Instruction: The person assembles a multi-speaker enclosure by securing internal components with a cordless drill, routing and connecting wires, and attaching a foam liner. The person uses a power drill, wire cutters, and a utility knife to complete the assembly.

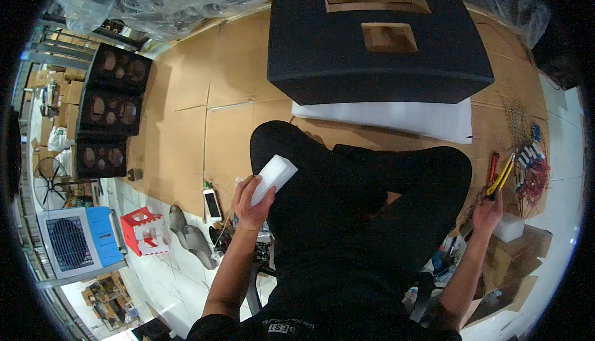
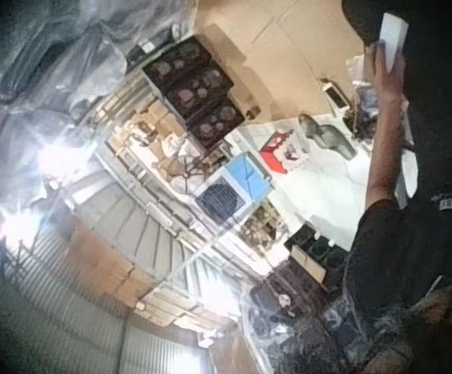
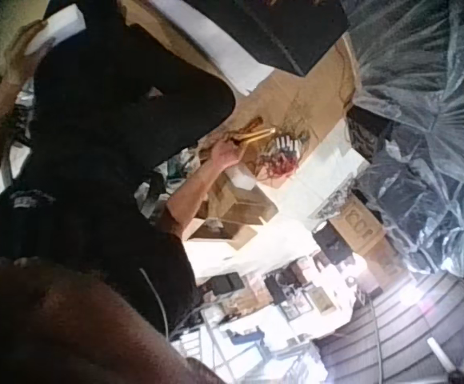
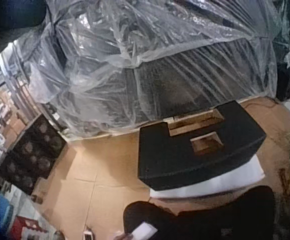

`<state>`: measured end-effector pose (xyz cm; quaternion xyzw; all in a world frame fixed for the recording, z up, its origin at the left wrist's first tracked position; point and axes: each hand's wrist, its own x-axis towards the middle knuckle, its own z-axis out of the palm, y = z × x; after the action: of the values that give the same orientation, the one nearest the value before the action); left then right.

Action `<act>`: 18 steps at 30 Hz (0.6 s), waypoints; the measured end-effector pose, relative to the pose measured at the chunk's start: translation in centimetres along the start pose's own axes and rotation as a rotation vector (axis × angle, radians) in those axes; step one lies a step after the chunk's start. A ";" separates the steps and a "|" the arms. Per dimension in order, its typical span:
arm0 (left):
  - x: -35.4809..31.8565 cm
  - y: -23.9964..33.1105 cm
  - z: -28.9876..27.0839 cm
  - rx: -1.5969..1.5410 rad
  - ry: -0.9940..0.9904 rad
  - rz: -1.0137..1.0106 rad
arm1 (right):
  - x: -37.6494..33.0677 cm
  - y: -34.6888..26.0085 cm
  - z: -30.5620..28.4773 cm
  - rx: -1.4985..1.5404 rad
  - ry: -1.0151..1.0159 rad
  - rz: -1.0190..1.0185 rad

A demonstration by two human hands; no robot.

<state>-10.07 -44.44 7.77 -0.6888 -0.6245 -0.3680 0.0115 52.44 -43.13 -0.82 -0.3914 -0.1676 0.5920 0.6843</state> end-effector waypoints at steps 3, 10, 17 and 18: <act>0.2 0.0 0.3 -0.035 0.024 0.007 | -3.8 -1.0 8.6 -0.113 0.202 -0.037; -0.3 -0.2 0.6 -0.099 0.068 0.005 | -8.2 8.8 20.3 -0.107 0.000 0.329; -0.3 0.2 0.1 -0.112 0.060 0.012 | -11.4 13.7 33.7 -0.269 -0.358 0.412; -0.3 0.3 0.1 -0.116 0.048 0.010 | -11.4 13.7 34.4 -0.297 -0.420 0.438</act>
<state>-9.76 -44.74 7.68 -0.6825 -0.5983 -0.4197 -0.0116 16.53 -42.32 13.73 -0.3832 -0.3011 0.7618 0.4268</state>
